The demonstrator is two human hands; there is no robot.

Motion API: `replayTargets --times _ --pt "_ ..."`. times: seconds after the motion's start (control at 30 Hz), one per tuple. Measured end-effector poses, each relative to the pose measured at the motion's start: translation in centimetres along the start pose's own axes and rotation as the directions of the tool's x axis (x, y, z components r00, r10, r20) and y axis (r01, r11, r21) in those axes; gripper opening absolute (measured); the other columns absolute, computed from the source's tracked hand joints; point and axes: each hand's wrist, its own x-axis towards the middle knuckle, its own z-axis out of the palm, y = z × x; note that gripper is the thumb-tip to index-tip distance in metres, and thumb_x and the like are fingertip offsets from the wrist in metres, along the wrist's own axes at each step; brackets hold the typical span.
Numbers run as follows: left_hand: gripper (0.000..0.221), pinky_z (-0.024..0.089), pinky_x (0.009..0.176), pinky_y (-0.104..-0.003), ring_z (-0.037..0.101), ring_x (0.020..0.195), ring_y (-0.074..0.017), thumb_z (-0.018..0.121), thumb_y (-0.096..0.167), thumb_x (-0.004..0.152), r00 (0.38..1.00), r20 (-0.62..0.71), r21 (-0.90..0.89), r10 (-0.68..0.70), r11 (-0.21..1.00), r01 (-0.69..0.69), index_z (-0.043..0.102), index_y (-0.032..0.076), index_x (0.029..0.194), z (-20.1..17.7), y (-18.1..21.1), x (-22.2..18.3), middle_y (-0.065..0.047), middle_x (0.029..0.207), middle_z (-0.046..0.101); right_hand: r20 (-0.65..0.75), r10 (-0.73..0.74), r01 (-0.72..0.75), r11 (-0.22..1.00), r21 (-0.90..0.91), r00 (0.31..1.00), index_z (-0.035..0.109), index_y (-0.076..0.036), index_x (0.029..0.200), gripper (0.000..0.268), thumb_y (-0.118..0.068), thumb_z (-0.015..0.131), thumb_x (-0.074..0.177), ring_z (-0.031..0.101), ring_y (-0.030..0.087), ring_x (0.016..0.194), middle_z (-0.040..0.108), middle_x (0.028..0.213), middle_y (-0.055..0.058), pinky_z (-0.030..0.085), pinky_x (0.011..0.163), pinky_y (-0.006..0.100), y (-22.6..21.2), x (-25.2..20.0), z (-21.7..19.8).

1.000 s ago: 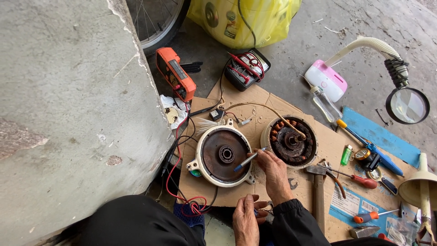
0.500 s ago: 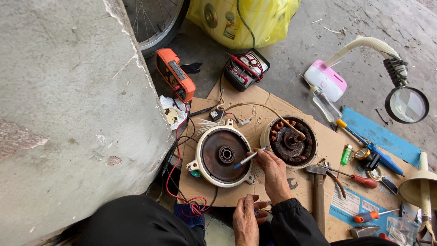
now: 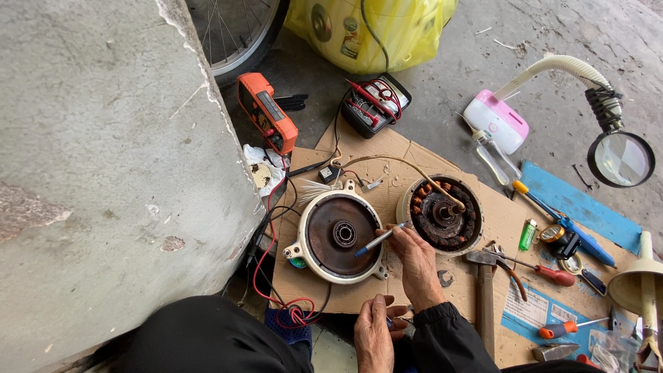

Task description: Inspecting and marking the stator and rotor of an electric motor during a repair process.

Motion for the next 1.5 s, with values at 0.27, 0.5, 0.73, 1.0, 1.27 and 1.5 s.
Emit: replayTargets --times 0.27,0.5,0.73,1.0,1.27,1.5 --pt "0.043 0.056 0.055 -0.026 0.072 0.064 -0.0177 0.054 0.040 0.111 1.000 0.009 -0.014 0.021 1.000 -0.021 0.079 0.007 0.119 -0.1 -1.0 1.1 -0.014 0.095 0.092 0.001 -0.001 0.001 1.000 -0.003 1.000 0.075 0.008 0.112 0.020 -0.008 0.066 0.106 0.081 0.031 0.109 0.083 0.106 0.030 0.060 0.111 0.036 0.9 1.0 -0.4" --pt "0.043 0.056 0.058 -0.025 0.072 0.066 -0.0171 0.054 0.041 0.111 1.000 0.008 -0.001 0.000 1.000 0.000 0.080 0.008 0.119 0.0 -0.2 0.1 -0.013 0.094 0.091 -0.013 0.008 -0.008 1.000 0.012 1.000 0.075 0.010 0.113 0.020 -0.006 0.067 0.105 0.082 0.033 0.109 0.082 0.108 0.028 0.061 0.112 0.037 0.6 0.9 -0.3" --pt "0.042 0.055 0.058 -0.025 0.071 0.066 -0.0178 0.054 0.040 0.111 1.000 0.016 -0.022 -0.003 1.000 0.004 0.079 0.006 0.118 0.0 -0.2 0.0 -0.014 0.094 0.090 -0.012 0.016 -0.016 1.000 -0.006 1.000 0.074 0.011 0.118 0.025 -0.009 0.065 0.107 0.079 0.032 0.113 0.082 0.110 0.033 0.059 0.114 0.037 -0.2 -0.1 0.3" --pt "0.044 0.055 0.058 -0.024 0.072 0.065 -0.0168 0.053 0.042 0.112 1.000 0.016 0.004 -0.006 1.000 0.006 0.080 0.008 0.118 -0.1 -0.5 0.4 -0.013 0.095 0.092 -0.023 0.024 -0.024 1.000 0.005 0.999 0.073 0.010 0.120 0.025 -0.009 0.065 0.107 0.079 0.032 0.114 0.082 0.111 0.033 0.059 0.115 0.036 0.0 -0.1 0.3" --pt "0.041 0.056 0.060 -0.025 0.072 0.065 -0.0164 0.054 0.041 0.111 1.000 0.014 0.015 0.004 1.000 -0.004 0.079 0.009 0.117 -0.1 -0.5 0.2 -0.011 0.094 0.091 0.002 0.009 -0.009 1.000 0.011 1.000 0.074 0.011 0.117 0.023 -0.008 0.065 0.107 0.081 0.034 0.111 0.081 0.110 0.029 0.060 0.112 0.037 0.5 0.7 -0.3" --pt "0.042 0.056 0.058 -0.025 0.072 0.064 -0.0173 0.055 0.042 0.111 1.000 0.011 0.009 0.008 1.000 -0.008 0.079 0.008 0.117 0.0 -0.7 0.5 -0.013 0.094 0.092 0.006 0.012 -0.013 1.000 0.014 1.000 0.074 0.009 0.113 0.019 -0.007 0.066 0.107 0.082 0.033 0.112 0.081 0.109 0.025 0.061 0.113 0.037 0.1 0.4 -0.1"
